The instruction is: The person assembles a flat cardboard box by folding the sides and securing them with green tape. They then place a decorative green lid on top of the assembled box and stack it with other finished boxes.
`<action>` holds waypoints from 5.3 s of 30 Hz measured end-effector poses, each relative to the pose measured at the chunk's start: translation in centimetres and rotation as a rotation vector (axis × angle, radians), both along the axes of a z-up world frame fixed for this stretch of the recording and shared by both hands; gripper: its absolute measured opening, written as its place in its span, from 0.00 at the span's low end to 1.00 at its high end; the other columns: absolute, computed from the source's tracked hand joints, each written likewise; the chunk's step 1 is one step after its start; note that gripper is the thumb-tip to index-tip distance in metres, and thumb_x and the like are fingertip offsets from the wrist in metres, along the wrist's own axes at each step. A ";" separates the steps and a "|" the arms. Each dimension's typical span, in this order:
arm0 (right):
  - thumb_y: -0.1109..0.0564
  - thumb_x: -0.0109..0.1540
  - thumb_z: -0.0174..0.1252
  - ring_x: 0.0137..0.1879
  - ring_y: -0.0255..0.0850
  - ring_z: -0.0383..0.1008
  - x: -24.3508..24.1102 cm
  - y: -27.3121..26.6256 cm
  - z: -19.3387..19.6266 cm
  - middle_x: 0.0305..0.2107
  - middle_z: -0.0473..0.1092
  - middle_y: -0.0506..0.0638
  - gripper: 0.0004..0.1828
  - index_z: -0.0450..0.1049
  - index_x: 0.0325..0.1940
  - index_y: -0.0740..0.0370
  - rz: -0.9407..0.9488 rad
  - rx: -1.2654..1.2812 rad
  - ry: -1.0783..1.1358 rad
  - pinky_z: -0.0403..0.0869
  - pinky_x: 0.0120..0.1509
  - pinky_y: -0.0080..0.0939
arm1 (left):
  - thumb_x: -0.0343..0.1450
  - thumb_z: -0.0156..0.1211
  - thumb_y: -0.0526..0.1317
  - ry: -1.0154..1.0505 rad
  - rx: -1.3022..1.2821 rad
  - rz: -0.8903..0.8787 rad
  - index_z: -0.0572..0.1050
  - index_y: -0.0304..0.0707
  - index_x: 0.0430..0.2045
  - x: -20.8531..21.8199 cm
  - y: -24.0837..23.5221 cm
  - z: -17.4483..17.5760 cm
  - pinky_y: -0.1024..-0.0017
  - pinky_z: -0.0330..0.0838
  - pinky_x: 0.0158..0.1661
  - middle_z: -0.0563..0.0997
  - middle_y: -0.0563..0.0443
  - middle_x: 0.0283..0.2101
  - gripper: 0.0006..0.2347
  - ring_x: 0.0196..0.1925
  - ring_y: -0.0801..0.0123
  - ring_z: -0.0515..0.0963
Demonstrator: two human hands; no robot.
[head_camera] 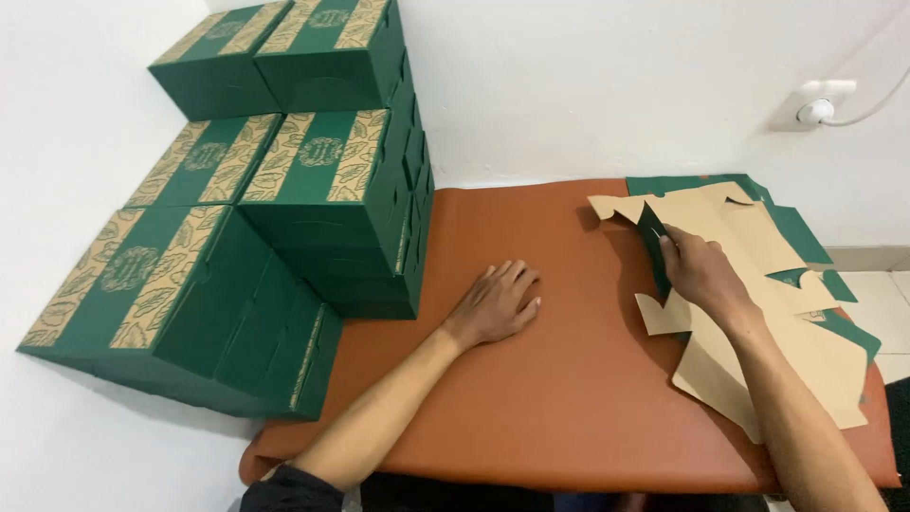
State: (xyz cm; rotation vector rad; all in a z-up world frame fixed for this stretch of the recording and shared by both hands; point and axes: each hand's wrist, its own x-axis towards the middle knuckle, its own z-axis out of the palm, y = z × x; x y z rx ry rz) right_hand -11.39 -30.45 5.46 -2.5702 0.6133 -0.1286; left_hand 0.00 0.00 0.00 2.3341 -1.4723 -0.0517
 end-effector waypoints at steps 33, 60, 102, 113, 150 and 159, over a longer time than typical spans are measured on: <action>0.57 0.71 0.58 0.59 0.55 0.81 0.9 1.7 -3.0 0.50 0.81 0.54 0.17 0.79 0.64 0.52 0.237 -0.180 -0.234 0.81 0.63 0.56 | 0.74 0.62 0.35 0.085 -0.442 0.427 0.80 0.47 0.54 4.7 1.8 -4.1 0.57 0.78 0.53 0.84 0.48 0.49 0.14 0.53 0.50 0.84; 0.63 0.59 0.69 0.43 0.59 0.88 -0.4 3.1 -3.7 0.33 0.84 0.68 0.14 0.83 0.49 0.68 0.606 0.417 -0.240 0.87 0.44 0.59 | 0.71 0.67 0.46 -0.001 -0.252 -0.297 0.73 0.48 0.65 -0.3 -0.2 -0.7 0.43 0.70 0.61 0.73 0.42 0.68 0.25 0.63 0.48 0.76; 0.49 0.63 0.61 0.21 0.40 0.72 -0.5 7.0 -5.4 0.09 0.65 0.48 0.21 0.65 0.17 0.52 0.944 -0.439 -0.552 0.72 0.27 0.36 | 0.77 0.47 0.49 0.034 0.052 0.173 0.73 0.42 0.32 1.2 3.1 3.1 0.52 0.78 0.34 0.84 0.39 0.24 0.13 0.30 0.44 0.88; 0.46 0.70 0.52 0.26 0.45 0.80 -0.9 8.3 -3.6 0.17 0.74 0.50 0.08 0.72 0.47 0.49 0.962 -0.377 -0.461 0.77 0.31 0.41 | 0.73 0.44 0.35 0.573 -0.275 -0.129 0.68 0.37 0.43 -0.1 2.0 3.3 0.64 0.79 0.30 0.86 0.38 0.23 0.08 0.22 0.55 0.86; 0.40 0.70 0.56 0.24 0.46 0.76 -0.7 8.1 -4.2 0.18 0.70 0.49 0.16 0.86 0.52 0.39 1.018 -0.395 -0.457 0.74 0.28 0.44 | 0.65 0.78 0.45 0.558 0.262 -0.354 0.84 0.46 0.23 0.5 2.4 1.8 0.67 0.79 0.33 0.86 0.51 0.25 0.07 0.29 0.65 0.85; 0.34 0.70 0.52 0.33 0.47 0.84 -0.4 6.1 -6.1 0.26 0.79 0.52 0.22 0.84 0.51 0.47 0.954 -0.305 -0.336 0.79 0.35 0.46 | 0.74 0.62 0.54 0.227 -0.328 -0.398 0.78 0.40 0.51 -1.4 1.8 4.7 0.52 0.76 0.52 0.81 0.42 0.49 0.19 0.53 0.46 0.82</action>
